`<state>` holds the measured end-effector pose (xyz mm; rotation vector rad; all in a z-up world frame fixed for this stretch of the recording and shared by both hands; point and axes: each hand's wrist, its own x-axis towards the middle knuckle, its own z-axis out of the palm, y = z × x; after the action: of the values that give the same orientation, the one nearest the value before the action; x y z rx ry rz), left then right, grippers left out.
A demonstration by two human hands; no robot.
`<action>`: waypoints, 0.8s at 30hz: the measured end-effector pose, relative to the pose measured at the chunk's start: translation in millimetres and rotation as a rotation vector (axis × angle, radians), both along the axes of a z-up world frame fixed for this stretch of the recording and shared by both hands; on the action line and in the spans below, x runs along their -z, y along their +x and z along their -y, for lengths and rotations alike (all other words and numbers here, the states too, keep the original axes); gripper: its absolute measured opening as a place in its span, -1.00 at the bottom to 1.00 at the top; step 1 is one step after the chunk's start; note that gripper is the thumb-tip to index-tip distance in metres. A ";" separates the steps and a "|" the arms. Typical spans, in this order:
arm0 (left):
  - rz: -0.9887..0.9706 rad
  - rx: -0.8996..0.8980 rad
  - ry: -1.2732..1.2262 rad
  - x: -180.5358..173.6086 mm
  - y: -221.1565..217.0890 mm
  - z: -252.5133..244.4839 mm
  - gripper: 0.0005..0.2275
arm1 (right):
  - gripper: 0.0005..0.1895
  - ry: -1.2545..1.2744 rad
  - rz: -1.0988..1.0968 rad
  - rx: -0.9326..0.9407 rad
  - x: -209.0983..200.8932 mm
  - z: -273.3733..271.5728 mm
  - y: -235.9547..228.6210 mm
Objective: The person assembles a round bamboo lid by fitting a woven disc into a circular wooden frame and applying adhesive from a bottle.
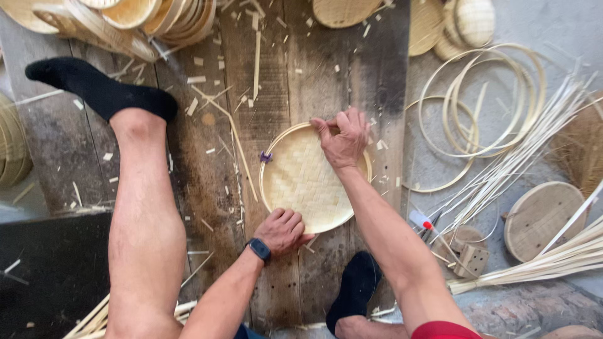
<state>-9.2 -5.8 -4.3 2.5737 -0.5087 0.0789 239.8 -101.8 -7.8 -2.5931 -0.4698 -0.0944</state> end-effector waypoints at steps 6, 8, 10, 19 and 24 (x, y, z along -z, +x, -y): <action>-0.025 -0.005 0.045 3.1 0.9 -1.6 -0.61 | -0.72 -0.259 -0.815 -0.226 -31.5 16.6 66.2; -0.021 -0.011 0.042 3.5 1.2 -1.2 -0.61 | -0.68 -0.263 -0.848 -0.398 -34.1 18.7 86.5; -0.013 -0.003 0.039 2.9 3.0 -2.4 -0.61 | -0.71 -0.222 -0.895 -0.337 -31.8 16.4 94.9; 0.036 -0.032 0.019 -2.3 5.1 -3.6 -0.62 | -0.81 -0.328 -0.592 -0.411 -35.9 7.9 76.6; 0.053 -0.036 0.006 0.6 3.7 -3.5 -0.62 | -0.66 -0.145 -0.775 -0.274 -43.8 -39.8 50.9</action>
<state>-5.5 -2.3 -4.9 2.5930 -0.4826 0.1587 290.7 -62.0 36.0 -2.4153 -0.5301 1.0229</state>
